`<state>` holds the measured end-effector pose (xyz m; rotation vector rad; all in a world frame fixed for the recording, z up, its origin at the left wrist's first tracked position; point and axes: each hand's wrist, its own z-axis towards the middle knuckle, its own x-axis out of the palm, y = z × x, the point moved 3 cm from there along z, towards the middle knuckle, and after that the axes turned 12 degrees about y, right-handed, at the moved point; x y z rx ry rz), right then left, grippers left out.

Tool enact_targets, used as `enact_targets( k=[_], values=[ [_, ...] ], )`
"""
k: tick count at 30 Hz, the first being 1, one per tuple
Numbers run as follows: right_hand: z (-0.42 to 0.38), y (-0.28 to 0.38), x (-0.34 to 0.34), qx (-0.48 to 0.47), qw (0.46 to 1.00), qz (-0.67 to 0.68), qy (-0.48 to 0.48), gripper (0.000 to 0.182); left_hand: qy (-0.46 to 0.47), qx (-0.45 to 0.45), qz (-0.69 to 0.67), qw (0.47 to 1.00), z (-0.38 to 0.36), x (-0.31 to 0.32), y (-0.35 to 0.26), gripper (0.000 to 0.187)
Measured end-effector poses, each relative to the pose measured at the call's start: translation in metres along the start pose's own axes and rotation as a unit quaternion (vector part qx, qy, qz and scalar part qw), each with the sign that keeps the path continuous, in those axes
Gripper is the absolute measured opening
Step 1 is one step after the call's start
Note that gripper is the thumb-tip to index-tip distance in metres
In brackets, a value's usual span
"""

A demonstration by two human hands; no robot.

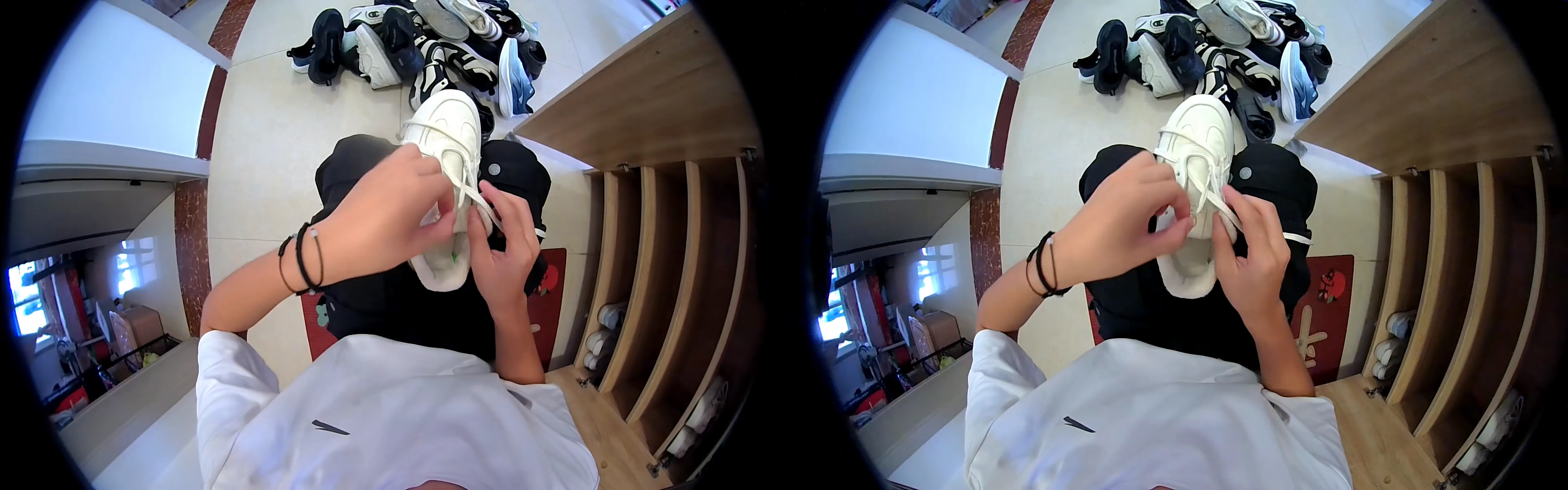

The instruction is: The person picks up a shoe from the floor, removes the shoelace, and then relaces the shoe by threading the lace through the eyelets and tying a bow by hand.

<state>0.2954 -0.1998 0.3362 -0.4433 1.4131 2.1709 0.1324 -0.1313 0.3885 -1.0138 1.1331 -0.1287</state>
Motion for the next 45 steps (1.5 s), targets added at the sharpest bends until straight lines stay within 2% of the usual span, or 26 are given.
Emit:
enact_targets(
  k=[2,5,7,8,10,12,14,18,20,21,22,24,25,26,28,29,30,32,33,34,36,38,39,42,44,45],
  values=[
    [-0.004,0.0,-0.004,-0.007,1.0,0.0,0.002,0.027,-0.001,0.007,-0.023,1.0,-0.009,-0.005,-0.009,0.009],
    [-0.01,0.005,-0.012,0.007,0.999,-0.03,0.032,0.03,0.04,-0.037,-0.116,0.992,-0.02,-0.009,-0.015,0.008],
    [-0.005,0.027,-0.02,-0.124,0.979,-0.148,0.067,0.034,0.032,-0.027,-0.15,0.988,-0.026,-0.003,-0.018,0.008],
    [-0.004,0.031,-0.021,-0.125,0.979,-0.148,0.067,0.034,0.025,-0.018,-0.182,0.983,-0.029,0.0,-0.021,0.009],
    [-0.002,0.03,-0.022,-0.033,0.992,-0.101,0.074,0.04,0.022,-0.013,-0.185,0.982,-0.031,0.007,-0.028,0.01],
    [0.002,0.025,-0.022,-0.034,0.991,-0.106,0.069,0.039,-0.006,0.007,-0.154,0.988,-0.035,0.014,-0.033,0.011],
    [0.004,0.023,-0.021,-0.098,0.984,-0.124,0.087,0.035,-0.005,0.024,-0.133,0.991,-0.038,0.014,-0.041,0.013],
    [-0.002,0.029,-0.027,-0.138,0.988,-0.04,0.065,0.024,0.001,0.045,-0.184,0.982,-0.042,0.015,-0.041,0.008],
    [-0.004,0.032,-0.033,-0.146,0.987,-0.021,0.063,0.02,0.007,-0.015,-0.28,0.96,-0.042,0.018,-0.028,0.009],
    [-0.008,0.035,-0.036,-0.157,0.983,0.04,0.091,0.018,0.007,-0.086,-0.3,0.95,-0.04,0.017,-0.025,0.022],
    [-0.014,0.038,-0.038,-0.165,0.974,0.102,0.119,0.016,0.006,-0.086,-0.3,0.95,-0.037,0.019,-0.022,0.022],
    [-0.022,0.053,-0.04,-0.203,0.931,0.233,0.192,0.009,0.013,-0.16,-0.315,0.935,-0.032,0.029,-0.009,0.031],
    [-0.028,0.061,-0.039,-0.209,0.903,0.286,0.241,0.01,0.01,-0.17,-0.329,0.929,-0.03,0.033,-0.006,0.03],
    [-0.033,0.069,-0.037,-0.216,0.87,0.338,0.288,0.01,0.008,-0.168,-0.33,0.929,-0.028,0.034,-0.007,0.03],
    [-0.044,0.081,-0.036,-0.213,0.773,0.446,0.399,0.013,-0.018,-0.15,-0.304,0.941,-0.024,0.034,-0.011,0.024],
    [-0.051,0.085,-0.033,-0.211,0.724,0.501,0.425,0.014,-0.019,-0.15,-0.303,0.941,-0.023,0.034,-0.012,0.024],
    [-0.052,0.089,-0.032,-0.212,0.724,0.5,0.425,0.014,-0.017,-0.149,-0.296,0.943,-0.023,0.035,-0.013,0.022],
    [-0.057,0.1,-0.03,-0.196,0.587,0.57,0.539,0.016,-0.015,-0.148,-0.289,0.946,-0.024,0.038,-0.015,0.021],
    [-0.052,0.099,-0.031,-0.184,0.575,0.574,0.553,0.022,-0.008,-0.12,-0.304,0.945,-0.026,0.043,-0.017,0.021],
    [-0.048,0.091,-0.034,-0.184,0.575,0.574,0.553,0.022,-0.002,-0.091,-0.319,0.943,-0.029,0.046,-0.02,0.022],
    [-0.033,0.064,-0.045,-0.173,0.736,0.503,0.418,0.033,0.036,-0.055,-0.332,0.941,-0.037,0.043,-0.031,0.018],
    [-0.026,0.046,-0.055,-0.123,0.894,0.257,0.346,0.043,0.065,-0.019,-0.322,0.944,-0.046,0.041,-0.042,0.016],
    [-0.024,0.041,-0.054,-0.109,0.916,0.227,0.312,0.047,0.048,0.014,-0.299,0.953,-0.049,0.043,-0.047,0.014],
    [-0.016,0.032,-0.044,-0.046,0.968,0.106,0.223,0.057,0.119,0.107,-0.353,0.922,-0.06,0.048,-0.064,0.009],
    [-0.012,0.035,-0.038,-0.01,0.969,0.073,0.234,0.054,0.148,0.184,-0.38,0.894,-0.064,0.053,-0.075,0.01],
    [-0.011,0.034,-0.035,-0.01,0.969,0.073,0.234,0.054,0.149,0.195,-0.369,0.896,-0.067,0.056,-0.08,0.009]
  ],
)
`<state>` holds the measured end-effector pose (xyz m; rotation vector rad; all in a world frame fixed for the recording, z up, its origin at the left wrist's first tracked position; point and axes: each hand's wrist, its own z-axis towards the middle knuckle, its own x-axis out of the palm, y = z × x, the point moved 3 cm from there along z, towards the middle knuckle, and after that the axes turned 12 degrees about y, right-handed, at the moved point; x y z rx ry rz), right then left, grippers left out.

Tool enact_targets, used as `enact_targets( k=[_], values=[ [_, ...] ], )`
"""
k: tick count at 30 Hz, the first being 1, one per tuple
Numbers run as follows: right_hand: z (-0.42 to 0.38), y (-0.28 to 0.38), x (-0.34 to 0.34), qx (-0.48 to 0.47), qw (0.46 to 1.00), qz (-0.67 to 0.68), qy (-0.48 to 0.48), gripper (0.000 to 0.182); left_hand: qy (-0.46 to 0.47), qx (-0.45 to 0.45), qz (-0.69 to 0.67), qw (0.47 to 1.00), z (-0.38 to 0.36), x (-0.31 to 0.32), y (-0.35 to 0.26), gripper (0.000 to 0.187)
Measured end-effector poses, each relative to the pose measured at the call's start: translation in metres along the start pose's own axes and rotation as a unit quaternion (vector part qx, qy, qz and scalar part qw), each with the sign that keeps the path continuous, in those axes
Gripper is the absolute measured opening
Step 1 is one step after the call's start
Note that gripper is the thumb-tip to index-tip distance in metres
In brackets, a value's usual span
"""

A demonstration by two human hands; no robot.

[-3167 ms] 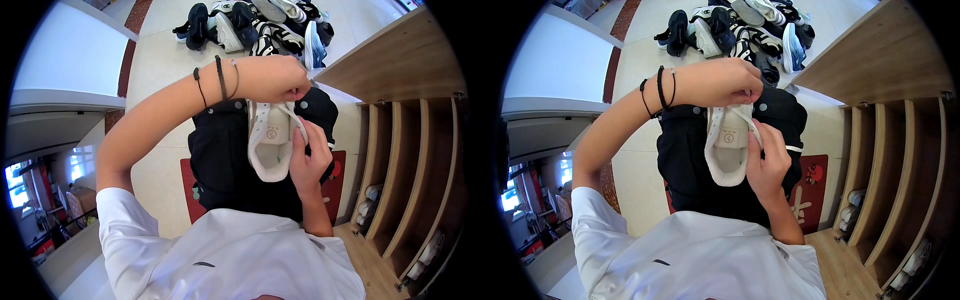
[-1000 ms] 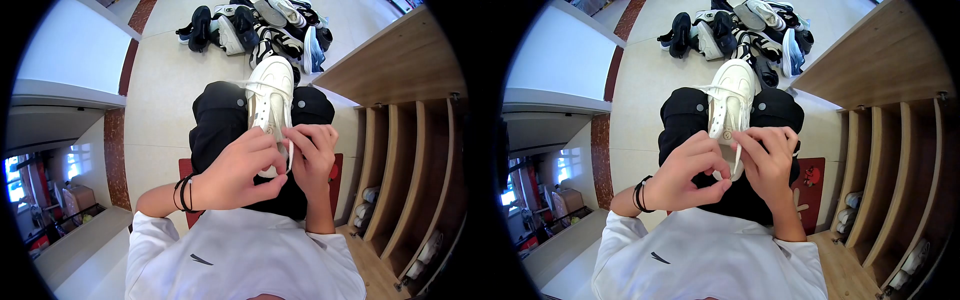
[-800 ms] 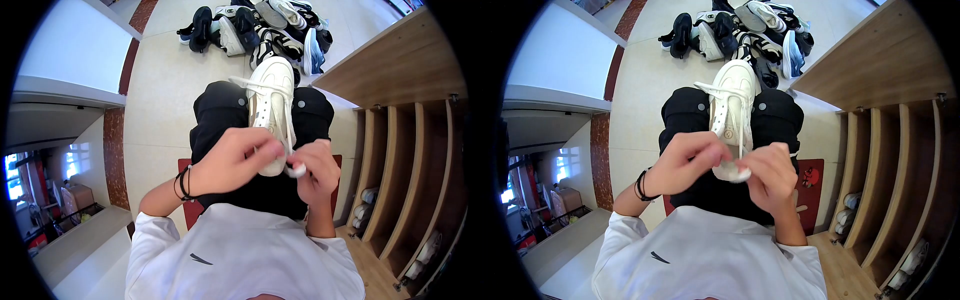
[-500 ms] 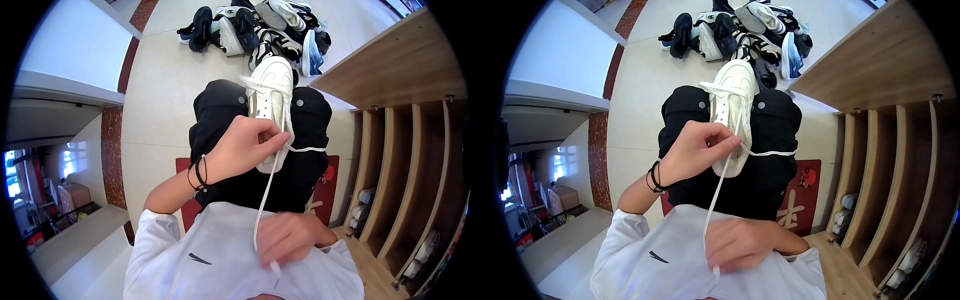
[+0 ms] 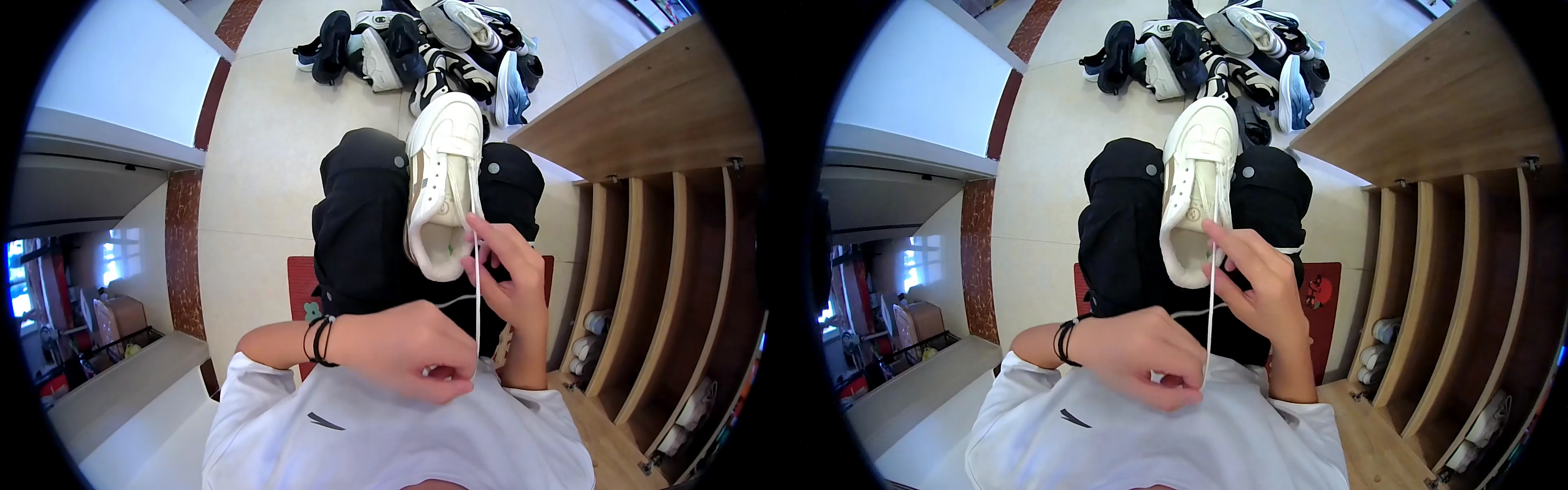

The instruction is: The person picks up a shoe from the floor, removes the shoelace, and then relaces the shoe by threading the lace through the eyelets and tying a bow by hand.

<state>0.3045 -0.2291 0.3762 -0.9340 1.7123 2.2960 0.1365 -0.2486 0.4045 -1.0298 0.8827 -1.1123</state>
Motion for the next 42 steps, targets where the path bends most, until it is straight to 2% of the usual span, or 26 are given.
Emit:
enact_targets(
  k=[2,3,5,7,9,10,11,13,14,16,18,19,21,22,26,28,30,34,36,37,39,42],
  values=[
    [0.001,-0.001,0.003,-0.055,0.997,-0.041,-0.025,0.046,0.006,0.007,0.011,1.0,0.0,0.003,-0.001,0.009],
    [0.001,-0.004,0.005,-0.055,0.997,-0.041,-0.024,0.046,0.028,-0.001,-0.008,1.0,0.0,0.004,-0.001,0.009],
    [-0.001,-0.007,0.006,-0.069,0.992,-0.08,-0.069,0.034,0.05,-0.009,-0.028,0.998,0.0,0.002,0.002,0.01],
    [-0.003,-0.013,0.008,-0.074,0.99,-0.086,-0.082,0.027,0.033,-0.002,-0.014,0.999,0.0,-0.005,0.01,0.011],
    [-0.004,-0.013,0.006,-0.082,0.988,-0.093,-0.094,0.02,-0.046,-0.033,0.118,0.991,-0.004,-0.023,0.016,0.01],
    [-0.005,-0.013,0.005,-0.083,0.988,-0.089,-0.098,0.018,-0.117,-0.055,0.249,0.96,-0.003,-0.033,0.018,0.009],
    [-0.007,-0.013,0.004,-0.083,0.988,-0.086,-0.1,0.015,-0.187,-0.077,0.373,0.906,-0.001,-0.04,0.021,0.009],
    [-0.011,-0.015,0.004,-0.083,0.988,-0.076,-0.104,0.011,-0.192,-0.134,0.512,0.827,-0.001,-0.049,0.032,0.015],
    [-0.013,-0.016,0.004,-0.075,0.99,-0.057,-0.101,0.012,-0.185,-0.175,0.542,0.801,-0.001,-0.049,0.041,0.022],
    [-0.019,-0.019,0.001,-0.065,0.992,-0.037,-0.098,0.014,-0.183,-0.178,0.552,0.793,-0.001,-0.054,0.052,0.024],
    [-0.024,-0.02,-0.004,-0.088,0.989,0.029,-0.119,0.025,-0.199,-0.171,0.581,0.77,0.003,-0.058,0.055,0.026],
    [-0.025,-0.019,-0.005,-0.087,0.988,0.028,-0.121,0.025,-0.198,-0.17,0.581,0.771,0.006,-0.06,0.056,0.026],
    [-0.026,-0.012,-0.01,-0.134,0.975,0.067,-0.164,0.034,-0.203,-0.178,0.604,0.75,0.008,-0.065,0.059,0.025],
    [-0.027,-0.007,-0.011,-0.13,0.973,0.078,-0.176,0.043,-0.203,-0.178,0.606,0.749,0.009,-0.067,0.061,0.025],
    [-0.03,-0.003,-0.017,-0.159,0.964,0.116,-0.177,0.051,-0.217,-0.147,0.606,0.751,0.01,-0.07,0.069,0.024],
    [-0.03,-0.003,-0.016,-0.167,0.965,0.124,-0.162,0.051,-0.212,-0.142,0.605,0.754,0.009,-0.07,0.068,0.024],
    [-0.031,-0.002,-0.015,-0.172,0.968,0.133,-0.129,0.052,-0.236,-0.11,0.567,0.781,0.009,-0.071,0.065,0.024],
    [-0.038,-0.003,-0.017,-0.162,0.964,0.145,-0.151,0.055,-0.208,-0.096,0.553,0.801,0.001,-0.076,0.057,0.022],
    [-0.043,-0.005,-0.02,-0.17,0.955,0.175,-0.169,0.056,-0.162,-0.11,0.474,0.858,-0.008,-0.081,0.051,0.021],
    [-0.045,-0.007,-0.023,-0.18,0.944,0.206,-0.185,0.057,-0.162,-0.109,0.474,0.858,-0.011,-0.083,0.045,0.021],
    [-0.048,-0.008,-0.031,-0.196,0.94,0.212,-0.182,0.06,-0.16,-0.105,0.329,0.925,-0.016,-0.087,0.034,0.021],
    [-0.051,-0.006,-0.045,-0.225,0.924,0.246,-0.187,0.057,-0.151,-0.044,0.246,0.957,-0.023,-0.087,0.008,0.022]
  ],
)
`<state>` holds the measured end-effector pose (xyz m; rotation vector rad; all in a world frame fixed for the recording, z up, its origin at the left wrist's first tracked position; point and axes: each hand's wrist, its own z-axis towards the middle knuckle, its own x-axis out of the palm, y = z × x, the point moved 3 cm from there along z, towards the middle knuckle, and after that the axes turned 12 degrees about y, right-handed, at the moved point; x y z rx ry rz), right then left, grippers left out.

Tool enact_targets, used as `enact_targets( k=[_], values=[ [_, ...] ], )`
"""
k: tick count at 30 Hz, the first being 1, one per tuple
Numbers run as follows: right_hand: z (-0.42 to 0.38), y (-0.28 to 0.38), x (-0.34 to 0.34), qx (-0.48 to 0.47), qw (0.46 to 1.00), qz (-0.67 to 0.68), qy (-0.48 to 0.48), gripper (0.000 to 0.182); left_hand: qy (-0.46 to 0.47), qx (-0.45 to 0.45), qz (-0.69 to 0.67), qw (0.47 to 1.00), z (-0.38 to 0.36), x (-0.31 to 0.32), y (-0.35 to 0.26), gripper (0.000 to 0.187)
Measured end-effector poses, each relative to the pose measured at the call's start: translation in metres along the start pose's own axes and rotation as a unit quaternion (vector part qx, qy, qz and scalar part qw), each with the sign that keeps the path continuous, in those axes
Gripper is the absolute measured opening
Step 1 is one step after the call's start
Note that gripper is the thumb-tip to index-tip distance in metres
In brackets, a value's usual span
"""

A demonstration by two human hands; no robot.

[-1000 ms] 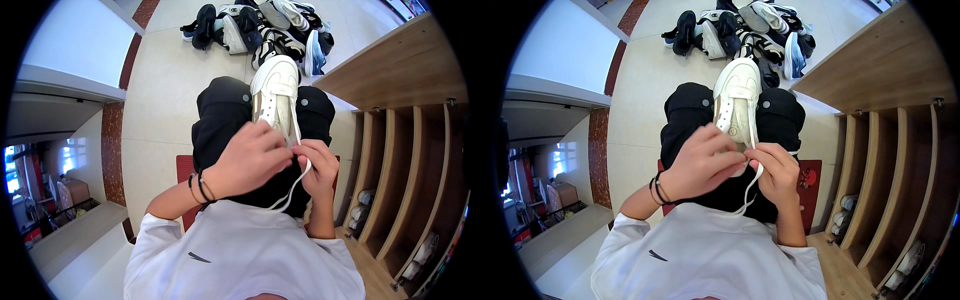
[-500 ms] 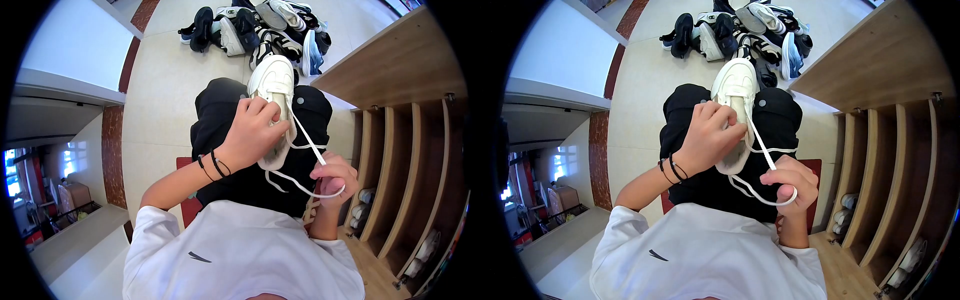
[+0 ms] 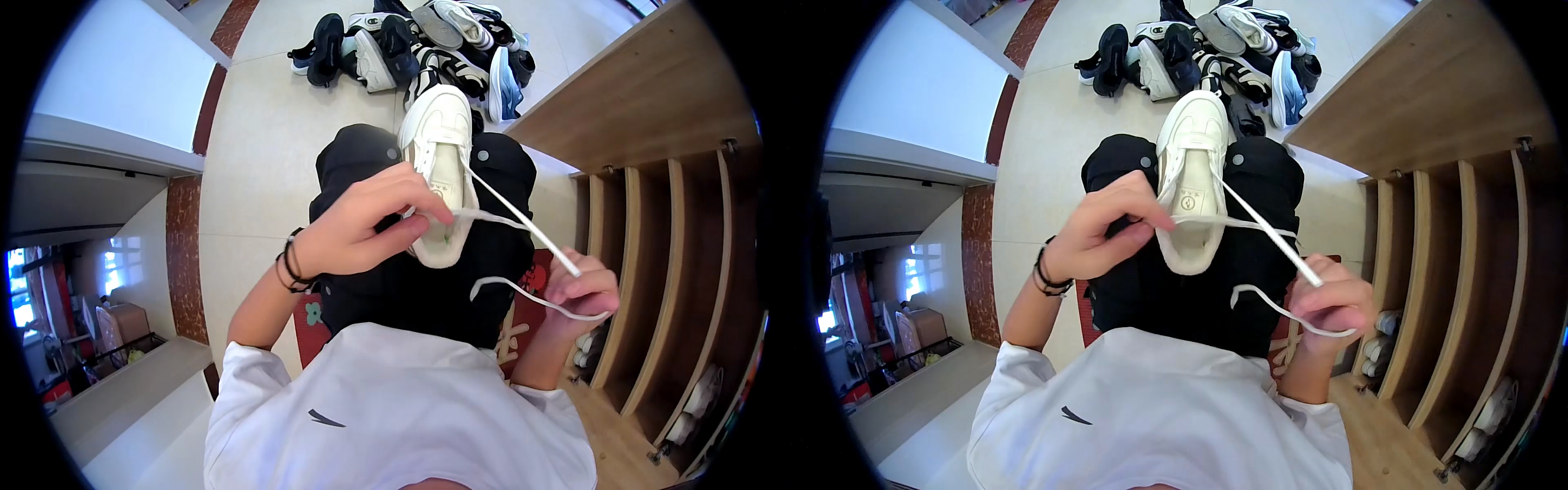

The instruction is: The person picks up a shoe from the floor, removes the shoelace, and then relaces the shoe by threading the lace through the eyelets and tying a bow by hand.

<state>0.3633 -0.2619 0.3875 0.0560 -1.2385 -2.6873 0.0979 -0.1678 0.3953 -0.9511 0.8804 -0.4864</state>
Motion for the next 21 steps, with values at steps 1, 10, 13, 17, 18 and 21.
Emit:
enact_targets(
  k=[1,10,13,17,18,21],
  values=[
    [0.002,0.004,-0.004,-0.002,1.0,-0.001,0.0,0.057,-0.004,0.023,-0.057,0.998,-0.003,-0.004,-0.01,0.02],
    [0.019,0.071,-0.021,-0.109,0.993,-0.036,0.014,0.056,-0.152,0.247,-0.096,0.952,-0.062,-0.041,-0.099,0.014],
    [0.018,0.093,-0.015,-0.137,0.989,-0.043,0.026,0.056,-0.161,0.293,-0.108,0.936,-0.086,-0.048,-0.128,0.016],
    [0.011,0.118,-0.014,-0.173,0.983,-0.025,0.054,0.054,-0.15,0.32,-0.104,0.93,-0.112,-0.049,-0.148,0.019],
    [0.007,0.127,-0.015,-0.166,0.985,-0.014,0.042,0.052,-0.209,0.319,-0.087,0.92,-0.107,-0.043,-0.158,0.019],
    [0.007,0.146,-0.02,-0.201,0.977,-0.039,0.052,0.053,-0.241,0.39,-0.154,0.875,-0.123,-0.043,-0.17,0.019]
  ],
)
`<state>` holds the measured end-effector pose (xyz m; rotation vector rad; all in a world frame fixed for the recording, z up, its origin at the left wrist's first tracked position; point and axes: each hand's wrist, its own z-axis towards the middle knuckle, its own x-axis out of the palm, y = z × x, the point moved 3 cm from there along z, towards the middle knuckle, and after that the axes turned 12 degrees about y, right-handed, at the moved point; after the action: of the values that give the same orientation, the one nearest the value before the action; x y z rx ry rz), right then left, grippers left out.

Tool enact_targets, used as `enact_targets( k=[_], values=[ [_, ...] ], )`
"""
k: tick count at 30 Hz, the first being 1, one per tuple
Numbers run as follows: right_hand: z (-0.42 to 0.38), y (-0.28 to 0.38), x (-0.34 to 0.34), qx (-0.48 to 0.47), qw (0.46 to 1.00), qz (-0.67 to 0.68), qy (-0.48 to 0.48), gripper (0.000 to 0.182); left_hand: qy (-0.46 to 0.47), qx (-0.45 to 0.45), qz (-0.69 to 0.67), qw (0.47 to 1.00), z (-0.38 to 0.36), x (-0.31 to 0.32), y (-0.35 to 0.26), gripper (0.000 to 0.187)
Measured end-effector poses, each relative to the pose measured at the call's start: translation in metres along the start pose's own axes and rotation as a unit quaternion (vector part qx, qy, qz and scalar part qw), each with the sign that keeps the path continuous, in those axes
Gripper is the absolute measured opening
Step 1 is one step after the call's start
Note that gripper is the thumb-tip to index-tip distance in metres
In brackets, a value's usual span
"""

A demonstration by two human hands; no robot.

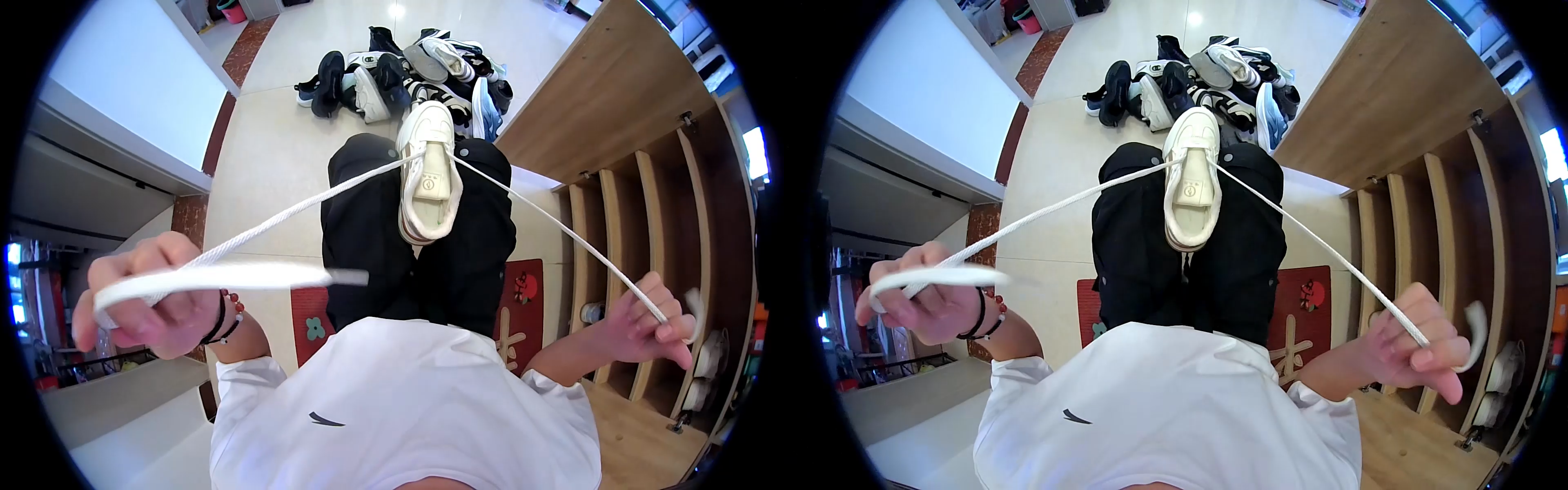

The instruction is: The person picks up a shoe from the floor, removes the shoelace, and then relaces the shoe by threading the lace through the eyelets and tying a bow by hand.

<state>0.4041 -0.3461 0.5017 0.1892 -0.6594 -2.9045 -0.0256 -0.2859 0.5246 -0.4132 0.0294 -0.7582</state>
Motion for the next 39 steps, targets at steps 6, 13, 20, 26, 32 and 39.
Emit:
enact_targets(
  k=[6,13,20,26,32,39],
  values=[
    [0.005,0.029,-0.017,-0.051,0.996,-0.017,-0.077,0.051,0.066,0.01,0.111,0.992,0.012,-0.006,-0.02,0.036],
    [0.081,0.005,-0.053,-0.009,0.998,-0.038,-0.043,0.044,0.013,0.027,0.21,0.977,0.061,-0.023,-0.003,0.057],
    [0.21,-0.081,-0.025,0.062,0.995,-0.045,-0.067,0.034,0.013,0.059,0.266,0.962,0.175,-0.036,0.084,0.059],
    [0.29,-0.157,0.004,0.133,0.991,0.016,0.013,0.035,-0.015,-0.039,0.198,0.979,0.256,-0.033,0.178,0.04],
    [0.331,-0.195,0.022,0.166,0.985,0.035,0.036,0.033,0.029,-0.099,0.198,0.975,0.289,-0.023,0.212,0.05],
    [0.354,-0.212,0.021,0.148,0.988,0.016,0.041,0.035,0.005,-0.11,0.208,0.972,0.313,-0.024,0.22,0.06]
  ],
)
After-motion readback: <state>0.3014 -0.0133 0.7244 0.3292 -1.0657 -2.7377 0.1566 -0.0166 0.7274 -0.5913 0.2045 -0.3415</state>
